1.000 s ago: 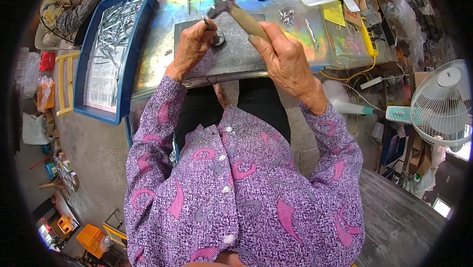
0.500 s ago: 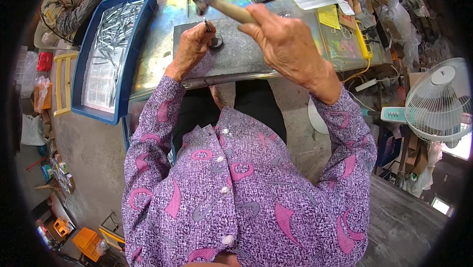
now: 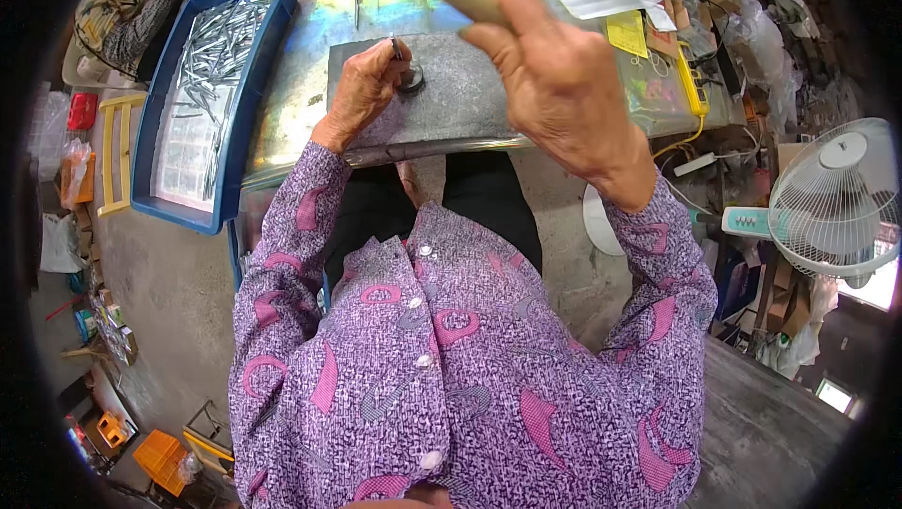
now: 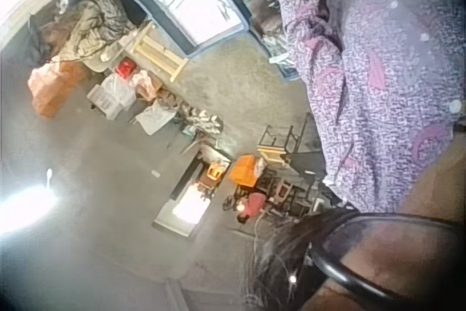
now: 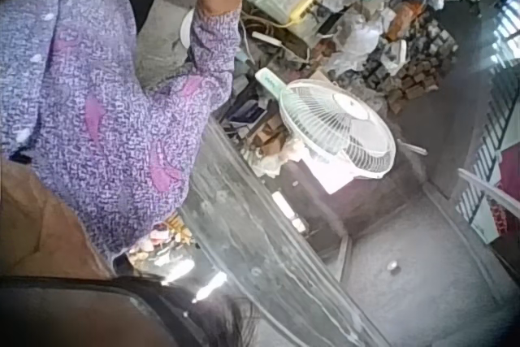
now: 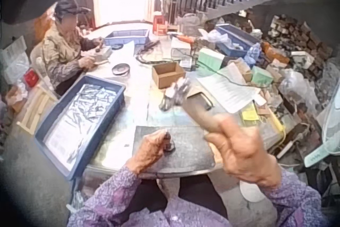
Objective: The person picks up metal strips from a tray, attaches small metal components onto them by hand, and hammers the pieces on a metal block with a hammer before placing them into a container.
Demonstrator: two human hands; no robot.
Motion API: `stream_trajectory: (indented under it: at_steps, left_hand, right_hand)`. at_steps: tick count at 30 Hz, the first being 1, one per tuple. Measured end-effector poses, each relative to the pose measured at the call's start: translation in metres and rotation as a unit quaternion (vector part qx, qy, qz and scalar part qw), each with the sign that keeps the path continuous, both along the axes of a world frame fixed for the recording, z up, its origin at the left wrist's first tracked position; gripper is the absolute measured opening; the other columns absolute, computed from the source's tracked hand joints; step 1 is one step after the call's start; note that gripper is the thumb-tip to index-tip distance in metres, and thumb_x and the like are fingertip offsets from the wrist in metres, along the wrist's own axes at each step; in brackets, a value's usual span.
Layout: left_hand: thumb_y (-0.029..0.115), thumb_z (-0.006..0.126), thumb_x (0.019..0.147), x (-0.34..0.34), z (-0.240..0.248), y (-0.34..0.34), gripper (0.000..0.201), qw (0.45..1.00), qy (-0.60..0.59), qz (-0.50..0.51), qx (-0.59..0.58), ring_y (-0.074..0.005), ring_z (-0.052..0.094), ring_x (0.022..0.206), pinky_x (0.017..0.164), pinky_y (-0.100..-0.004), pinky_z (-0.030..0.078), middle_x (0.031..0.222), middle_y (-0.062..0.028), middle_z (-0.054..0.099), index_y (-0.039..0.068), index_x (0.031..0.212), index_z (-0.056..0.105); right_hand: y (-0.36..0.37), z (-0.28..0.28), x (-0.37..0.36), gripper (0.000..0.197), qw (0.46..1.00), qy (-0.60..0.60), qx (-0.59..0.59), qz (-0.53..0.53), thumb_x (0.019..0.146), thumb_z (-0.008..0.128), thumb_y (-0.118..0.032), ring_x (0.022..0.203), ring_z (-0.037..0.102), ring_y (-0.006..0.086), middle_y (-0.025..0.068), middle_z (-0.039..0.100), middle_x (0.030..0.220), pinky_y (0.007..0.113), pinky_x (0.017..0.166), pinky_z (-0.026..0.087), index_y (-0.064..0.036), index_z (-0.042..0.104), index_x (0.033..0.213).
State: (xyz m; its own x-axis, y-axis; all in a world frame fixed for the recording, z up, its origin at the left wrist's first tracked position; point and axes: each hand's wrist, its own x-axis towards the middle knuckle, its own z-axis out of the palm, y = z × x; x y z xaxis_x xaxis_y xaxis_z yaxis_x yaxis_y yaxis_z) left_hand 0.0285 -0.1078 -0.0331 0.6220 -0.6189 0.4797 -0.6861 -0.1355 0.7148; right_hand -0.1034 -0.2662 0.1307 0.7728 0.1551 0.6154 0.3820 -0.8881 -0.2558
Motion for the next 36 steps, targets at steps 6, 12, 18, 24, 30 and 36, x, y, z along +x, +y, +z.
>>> stream_trajectory:
  at_steps: [6, 12, 18, 24, 30, 36]
  left_hand:
    - [-0.004, 0.052, 0.08, 0.0, 0.006, -0.003, 0.009, 0.999, -0.037, -0.001, 0.004, -0.0264, 0.055, 0.062, 0.057, -0.0328, 0.045, 0.072, -0.0132, 0.052, 0.001, 0.087, 0.05]
    - [-0.005, 0.054, 0.076, 0.002, 0.006, 0.0, 0.012, 1.0, -0.011, 0.004, 0.007, -0.0305, 0.056, 0.066, 0.059, -0.035, 0.044, 0.072, -0.0145, 0.051, 0.001, 0.085, 0.05]
    - [-0.004, 0.055, 0.075, 0.002, 0.008, -0.001, 0.013, 0.999, -0.039, -0.009, 0.03, -0.0359, 0.055, 0.071, 0.06, -0.0383, 0.045, 0.076, -0.0157, 0.052, 0.001, 0.085, 0.048]
    - [-0.003, 0.054, 0.076, 0.002, 0.008, -0.003, 0.013, 0.998, -0.028, 0.0, 0.055, -0.0362, 0.056, 0.073, 0.06, -0.0397, 0.045, 0.077, -0.0156, 0.052, 0.002, 0.086, 0.047]
    - [-0.006, 0.053, 0.076, 0.003, 0.012, -0.002, 0.015, 0.998, -0.008, -0.002, 0.057, -0.0374, 0.056, 0.074, 0.06, -0.0406, 0.046, 0.079, -0.0161, 0.053, 0.001, 0.087, 0.047]
    - [-0.007, 0.053, 0.075, 0.003, 0.01, -0.002, 0.016, 0.999, 0.007, -0.003, 0.04, -0.0375, 0.057, 0.075, 0.059, -0.0393, 0.048, 0.083, -0.0169, 0.056, 0.0, 0.087, 0.045]
  right_hand:
    - [-0.004, -0.026, -0.002, 0.021, 0.997, -0.064, 0.051, 0.001, 0.085, 0.059, -0.013, 0.055, 0.062, 0.0284, 0.015, 0.059, 0.068, 0.035, 0.044, 0.046, -0.0012, 0.049, 0.099]
    - [-0.01, -0.018, -0.008, 0.015, 0.99, 0.122, 0.066, -0.033, 0.085, 0.057, -0.007, 0.05, 0.054, 0.0255, 0.0154, 0.051, 0.062, 0.033, 0.044, 0.037, -0.0032, 0.052, 0.098]
    - [-0.025, -0.104, -0.021, 0.016, 0.947, 0.196, 0.242, -0.075, 0.088, 0.052, -0.015, 0.041, 0.049, 0.0241, 0.0145, 0.05, 0.057, 0.032, 0.037, 0.036, -0.0002, 0.048, 0.089]
    - [-0.008, -0.13, -0.035, 0.029, 0.774, 0.382, 0.487, -0.131, 0.094, 0.043, -0.029, 0.041, 0.043, 0.0056, 0.001, 0.047, 0.058, 0.022, 0.033, 0.035, -0.0024, 0.047, 0.083]
    - [-0.009, -0.132, -0.027, 0.03, 0.749, 0.448, 0.468, -0.136, 0.094, 0.045, -0.03, 0.042, 0.051, 0.012, 0.0053, 0.05, 0.056, 0.027, 0.034, 0.04, -0.0025, 0.046, 0.081]
    - [-0.011, -0.145, -0.027, 0.032, 0.945, 0.287, 0.005, -0.157, 0.087, 0.055, -0.031, 0.05, 0.058, 0.0332, 0.0166, 0.055, 0.054, 0.042, 0.041, 0.045, -0.0038, 0.045, 0.075]
